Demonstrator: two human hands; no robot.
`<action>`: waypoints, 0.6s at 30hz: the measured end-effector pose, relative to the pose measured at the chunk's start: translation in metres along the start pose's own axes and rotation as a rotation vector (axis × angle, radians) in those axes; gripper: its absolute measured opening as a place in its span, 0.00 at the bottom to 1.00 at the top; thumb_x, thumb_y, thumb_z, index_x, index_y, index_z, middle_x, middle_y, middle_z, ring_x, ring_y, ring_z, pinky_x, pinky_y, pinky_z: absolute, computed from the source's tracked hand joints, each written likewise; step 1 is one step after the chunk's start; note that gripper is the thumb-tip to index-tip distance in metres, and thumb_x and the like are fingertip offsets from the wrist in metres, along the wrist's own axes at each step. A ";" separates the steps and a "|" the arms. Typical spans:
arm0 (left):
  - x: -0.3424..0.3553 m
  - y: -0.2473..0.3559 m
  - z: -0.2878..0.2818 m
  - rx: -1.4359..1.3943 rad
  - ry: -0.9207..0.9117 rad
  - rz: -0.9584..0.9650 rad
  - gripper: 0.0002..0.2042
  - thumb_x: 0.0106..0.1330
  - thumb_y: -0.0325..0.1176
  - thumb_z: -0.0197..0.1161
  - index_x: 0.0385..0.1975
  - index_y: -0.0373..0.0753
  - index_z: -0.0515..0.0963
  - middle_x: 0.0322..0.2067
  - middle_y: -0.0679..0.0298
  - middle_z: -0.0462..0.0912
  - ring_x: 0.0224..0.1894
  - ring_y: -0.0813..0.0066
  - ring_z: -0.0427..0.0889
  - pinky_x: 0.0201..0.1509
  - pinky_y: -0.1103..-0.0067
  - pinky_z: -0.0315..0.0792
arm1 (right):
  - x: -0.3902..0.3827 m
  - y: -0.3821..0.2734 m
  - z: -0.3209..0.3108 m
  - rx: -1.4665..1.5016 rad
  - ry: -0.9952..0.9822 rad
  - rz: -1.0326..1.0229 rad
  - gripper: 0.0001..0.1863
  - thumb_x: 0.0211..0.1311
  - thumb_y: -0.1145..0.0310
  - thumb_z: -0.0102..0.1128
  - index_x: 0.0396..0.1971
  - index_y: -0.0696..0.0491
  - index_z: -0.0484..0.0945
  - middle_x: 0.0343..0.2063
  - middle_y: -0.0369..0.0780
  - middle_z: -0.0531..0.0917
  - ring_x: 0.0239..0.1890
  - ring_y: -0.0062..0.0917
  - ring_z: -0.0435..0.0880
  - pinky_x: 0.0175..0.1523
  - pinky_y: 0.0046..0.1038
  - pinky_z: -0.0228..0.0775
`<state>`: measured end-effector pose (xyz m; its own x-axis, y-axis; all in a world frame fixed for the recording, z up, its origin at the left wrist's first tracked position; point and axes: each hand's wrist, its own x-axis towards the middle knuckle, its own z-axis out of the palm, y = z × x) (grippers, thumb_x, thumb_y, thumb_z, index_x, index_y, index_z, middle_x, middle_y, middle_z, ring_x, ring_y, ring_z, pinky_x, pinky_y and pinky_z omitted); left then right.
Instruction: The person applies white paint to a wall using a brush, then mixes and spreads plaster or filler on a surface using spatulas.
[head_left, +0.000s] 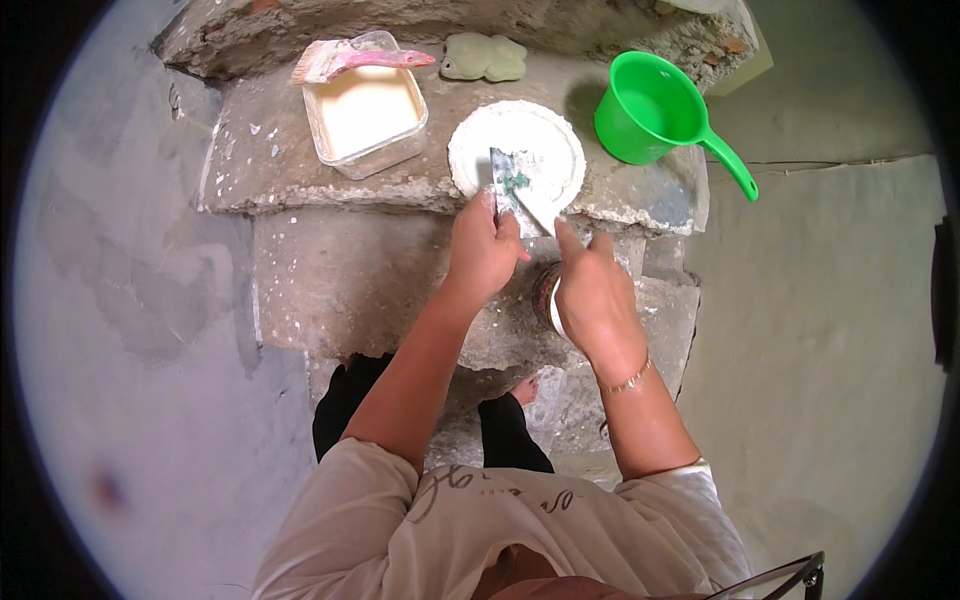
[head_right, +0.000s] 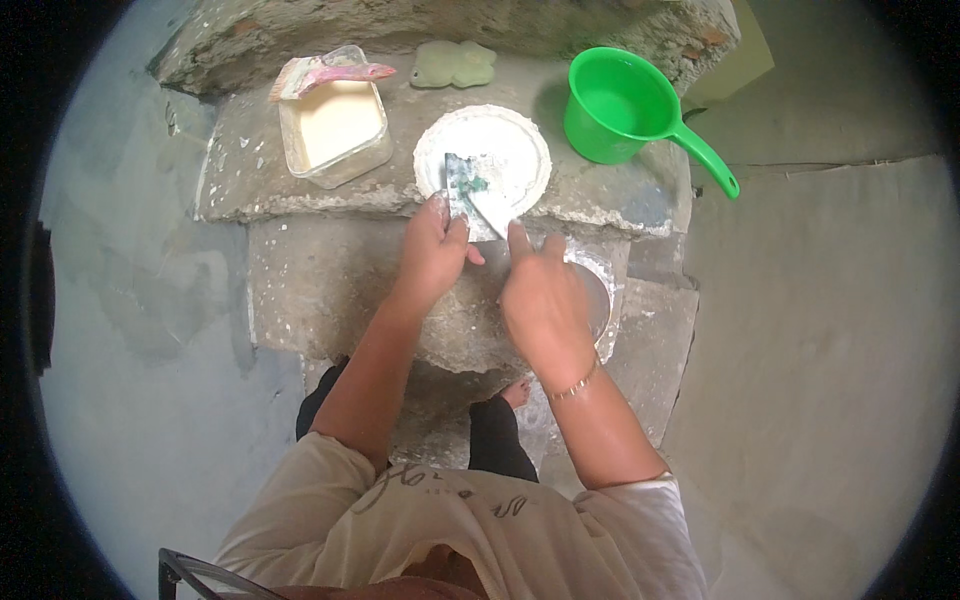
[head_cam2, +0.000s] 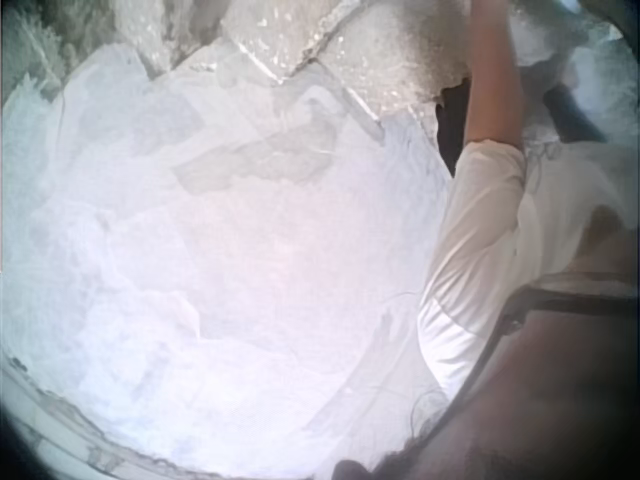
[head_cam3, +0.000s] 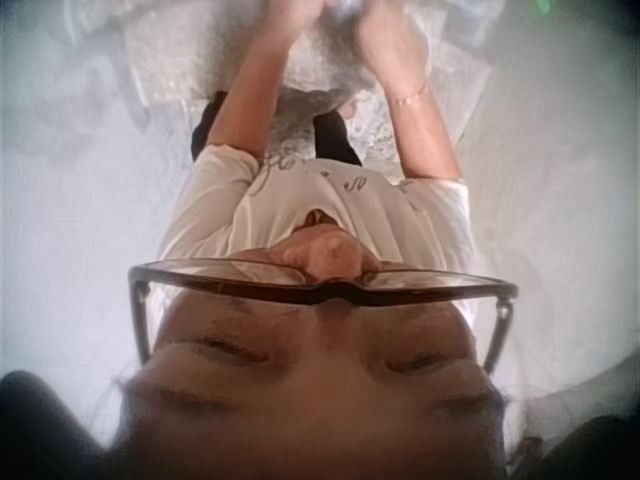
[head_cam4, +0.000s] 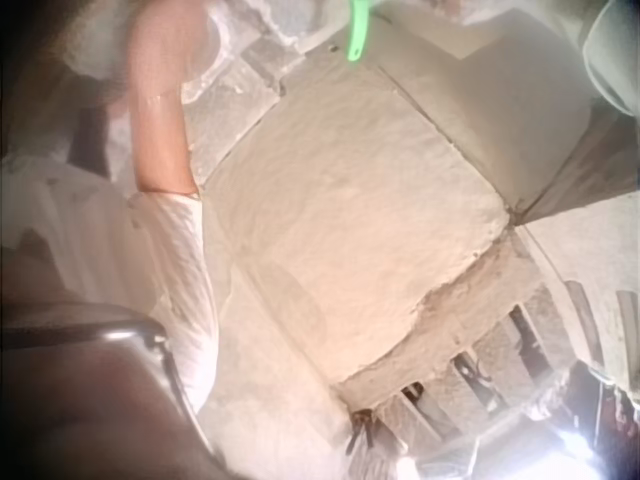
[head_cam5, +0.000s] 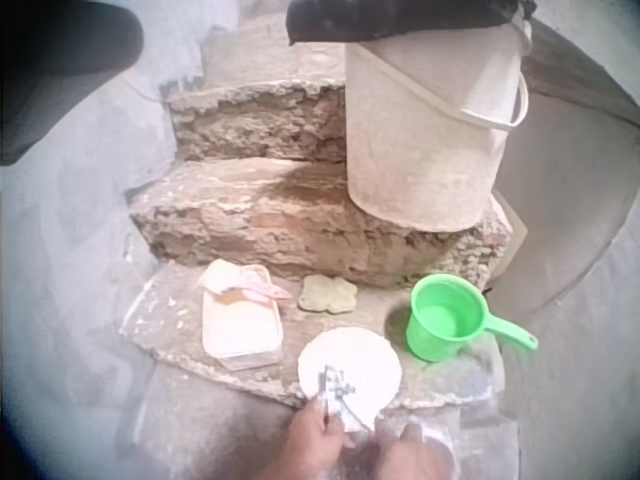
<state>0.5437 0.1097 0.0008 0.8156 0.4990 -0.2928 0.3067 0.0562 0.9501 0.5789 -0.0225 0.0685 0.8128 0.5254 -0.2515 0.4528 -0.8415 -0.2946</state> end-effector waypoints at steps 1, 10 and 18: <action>-0.001 -0.003 0.002 -0.053 -0.016 0.021 0.11 0.66 0.23 0.46 0.45 0.28 0.68 0.31 0.58 0.79 0.21 0.76 0.80 0.25 0.81 0.71 | 0.007 0.000 0.002 0.082 0.103 -0.026 0.24 0.55 0.78 0.45 0.55 0.52 0.73 0.38 0.57 0.74 0.37 0.52 0.79 0.43 0.44 0.71; 0.000 -0.012 0.007 -0.135 0.126 0.138 0.09 0.61 0.21 0.46 0.39 0.26 0.68 0.26 0.56 0.77 0.20 0.72 0.80 0.23 0.77 0.75 | 0.004 -0.015 -0.001 0.054 -0.035 0.060 0.24 0.54 0.78 0.47 0.54 0.53 0.73 0.40 0.59 0.74 0.39 0.52 0.79 0.44 0.44 0.72; 0.000 -0.015 0.004 -0.086 0.123 0.068 0.13 0.64 0.19 0.45 0.48 0.27 0.67 0.34 0.58 0.79 0.23 0.76 0.79 0.27 0.81 0.73 | 0.012 -0.016 0.001 0.103 0.008 0.013 0.24 0.55 0.78 0.46 0.54 0.55 0.74 0.37 0.59 0.76 0.38 0.52 0.79 0.44 0.43 0.71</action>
<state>0.5410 0.1056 -0.0140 0.7649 0.6063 -0.2173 0.2054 0.0901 0.9745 0.5815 -0.0027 0.0695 0.8213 0.5132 -0.2490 0.4024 -0.8307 -0.3848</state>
